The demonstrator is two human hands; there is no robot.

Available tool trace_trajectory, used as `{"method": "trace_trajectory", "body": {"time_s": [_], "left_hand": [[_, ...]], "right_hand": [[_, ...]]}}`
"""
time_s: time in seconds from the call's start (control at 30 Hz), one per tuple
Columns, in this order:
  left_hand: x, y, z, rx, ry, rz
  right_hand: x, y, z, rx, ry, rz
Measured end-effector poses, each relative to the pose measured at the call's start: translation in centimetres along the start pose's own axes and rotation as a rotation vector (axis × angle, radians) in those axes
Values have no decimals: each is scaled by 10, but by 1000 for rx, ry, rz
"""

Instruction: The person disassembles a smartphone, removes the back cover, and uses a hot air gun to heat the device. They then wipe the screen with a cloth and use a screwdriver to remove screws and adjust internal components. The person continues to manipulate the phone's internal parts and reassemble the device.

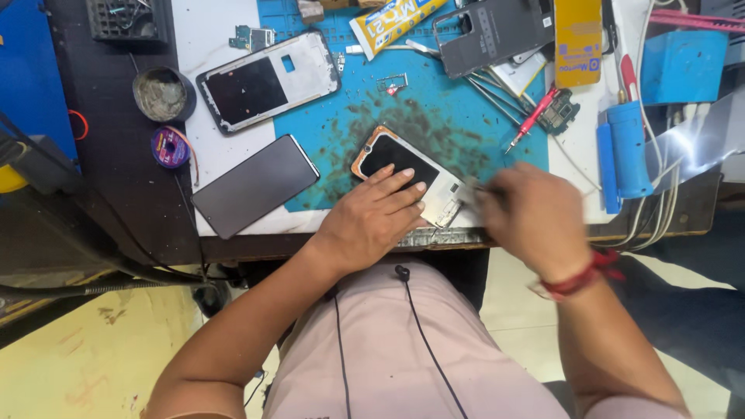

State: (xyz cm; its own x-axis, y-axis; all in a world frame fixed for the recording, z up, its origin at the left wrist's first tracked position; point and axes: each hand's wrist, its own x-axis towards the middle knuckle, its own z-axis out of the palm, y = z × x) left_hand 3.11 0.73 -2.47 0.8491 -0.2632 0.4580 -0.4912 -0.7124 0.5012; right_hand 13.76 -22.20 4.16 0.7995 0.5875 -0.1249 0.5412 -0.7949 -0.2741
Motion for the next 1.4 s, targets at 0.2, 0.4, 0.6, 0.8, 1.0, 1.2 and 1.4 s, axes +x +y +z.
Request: {"method": "trace_trajectory", "body": {"time_s": [0.2,0.4,0.6,0.8,1.0,1.2,1.4], "left_hand": [[24,-5,-13,72,-293,-68],[54,-17,-23,85,-437,-14],[39,16,-37,198,-160,-332],[33,24,-26,224,-195,-549],[33,23,-24,219,-197,-566],[32,22,-24,238,-209,-514],[36,24,-24,240,-208,-553]], "right_hand": [[-42,45,15,772,439,396],[-52,56,52,1164,598,267],[-35,21,57,1174,545,257],[-17,-12,52,184,452,-65],[-11,-27,49,451,376,42],[22,-58,54,281,450,-44],[14,-54,41,172,333,4]]}}
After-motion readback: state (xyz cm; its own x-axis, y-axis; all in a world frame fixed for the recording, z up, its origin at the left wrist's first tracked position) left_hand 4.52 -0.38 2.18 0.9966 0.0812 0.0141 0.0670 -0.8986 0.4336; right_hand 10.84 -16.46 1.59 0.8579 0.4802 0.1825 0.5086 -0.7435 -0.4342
